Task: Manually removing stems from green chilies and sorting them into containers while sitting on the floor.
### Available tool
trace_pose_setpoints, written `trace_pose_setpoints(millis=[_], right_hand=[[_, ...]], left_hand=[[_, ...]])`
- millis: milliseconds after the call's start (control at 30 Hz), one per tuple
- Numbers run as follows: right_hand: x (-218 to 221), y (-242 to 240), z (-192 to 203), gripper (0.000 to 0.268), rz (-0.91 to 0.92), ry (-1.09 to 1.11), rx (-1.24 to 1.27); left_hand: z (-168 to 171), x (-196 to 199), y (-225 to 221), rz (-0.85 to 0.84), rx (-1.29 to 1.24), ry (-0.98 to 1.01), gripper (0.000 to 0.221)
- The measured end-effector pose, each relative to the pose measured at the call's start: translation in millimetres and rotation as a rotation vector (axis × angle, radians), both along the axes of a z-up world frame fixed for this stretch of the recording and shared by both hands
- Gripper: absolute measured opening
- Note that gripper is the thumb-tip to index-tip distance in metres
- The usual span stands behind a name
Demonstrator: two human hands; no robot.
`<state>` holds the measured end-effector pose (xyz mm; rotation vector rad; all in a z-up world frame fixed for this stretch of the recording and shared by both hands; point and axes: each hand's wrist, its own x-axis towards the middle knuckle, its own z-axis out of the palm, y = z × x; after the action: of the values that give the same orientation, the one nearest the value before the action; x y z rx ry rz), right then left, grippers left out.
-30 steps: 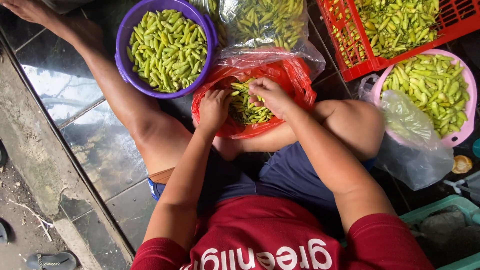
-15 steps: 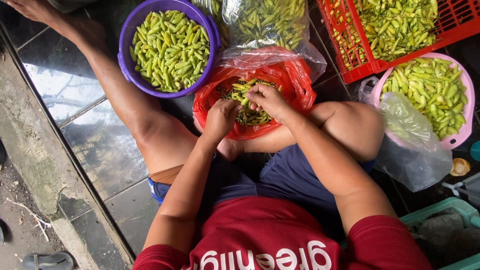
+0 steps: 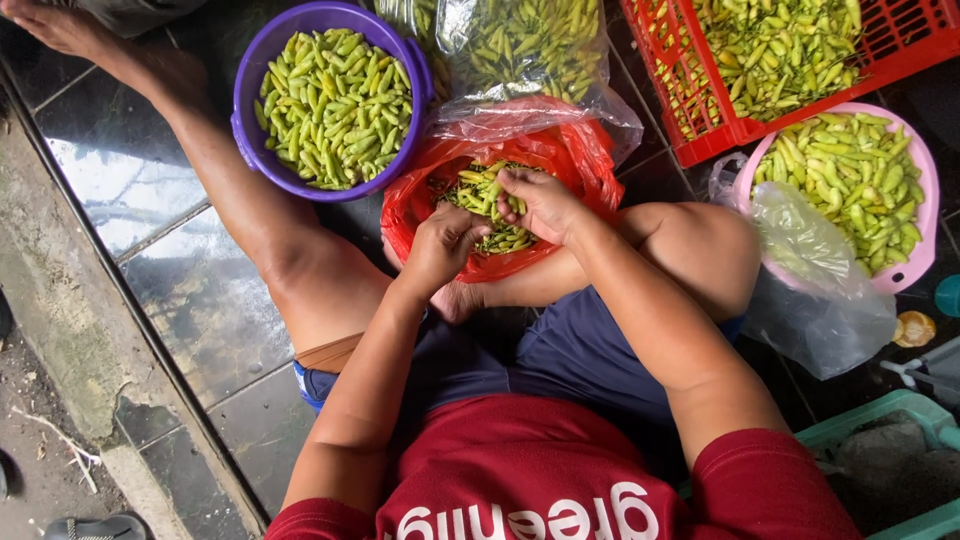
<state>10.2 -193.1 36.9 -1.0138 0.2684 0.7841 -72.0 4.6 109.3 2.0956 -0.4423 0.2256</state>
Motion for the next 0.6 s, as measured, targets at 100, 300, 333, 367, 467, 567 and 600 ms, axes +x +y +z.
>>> trace_pose_setpoints(millis=[100, 300, 333, 367, 467, 567, 600], right_hand=[[11.7, -10.1, 9.1, 0.024, -0.054, 0.015, 0.068], [5.4, -8.2, 41.9, 0.015, -0.076, 0.05, 0.151], [5.3, -7.9, 38.0, 0.015, -0.074, 0.048, 0.149], [5.5, -7.6, 34.2, 0.013, -0.065, 0.05, 0.131], [7.8, -7.7, 27.5, 0.013, -0.057, 0.05, 0.095], [8.7, -6.2, 18.8, 0.014, -0.05, 0.043, 0.057], [9.0, -4.7, 15.5, 0.016, -0.039, 0.038, 0.035]], left_hand=[[-21.1, 0.8, 8.8, -0.028, 0.352, 0.246, 0.012], [-85.8, 22.4, 9.1, 0.27, 0.589, 0.153, 0.02], [-101.8, 26.1, 10.7, 0.273, 0.586, 0.153, 0.02], [-117.6, 30.1, 12.2, 0.275, 0.608, 0.264, 0.024], [-115.6, 34.1, 10.3, 0.289, 0.633, 0.35, 0.026], [-112.4, 35.1, 7.4, 0.331, 0.618, 0.386, 0.027], [-114.8, 35.5, 7.3, 0.362, 0.596, 0.448, 0.032]])
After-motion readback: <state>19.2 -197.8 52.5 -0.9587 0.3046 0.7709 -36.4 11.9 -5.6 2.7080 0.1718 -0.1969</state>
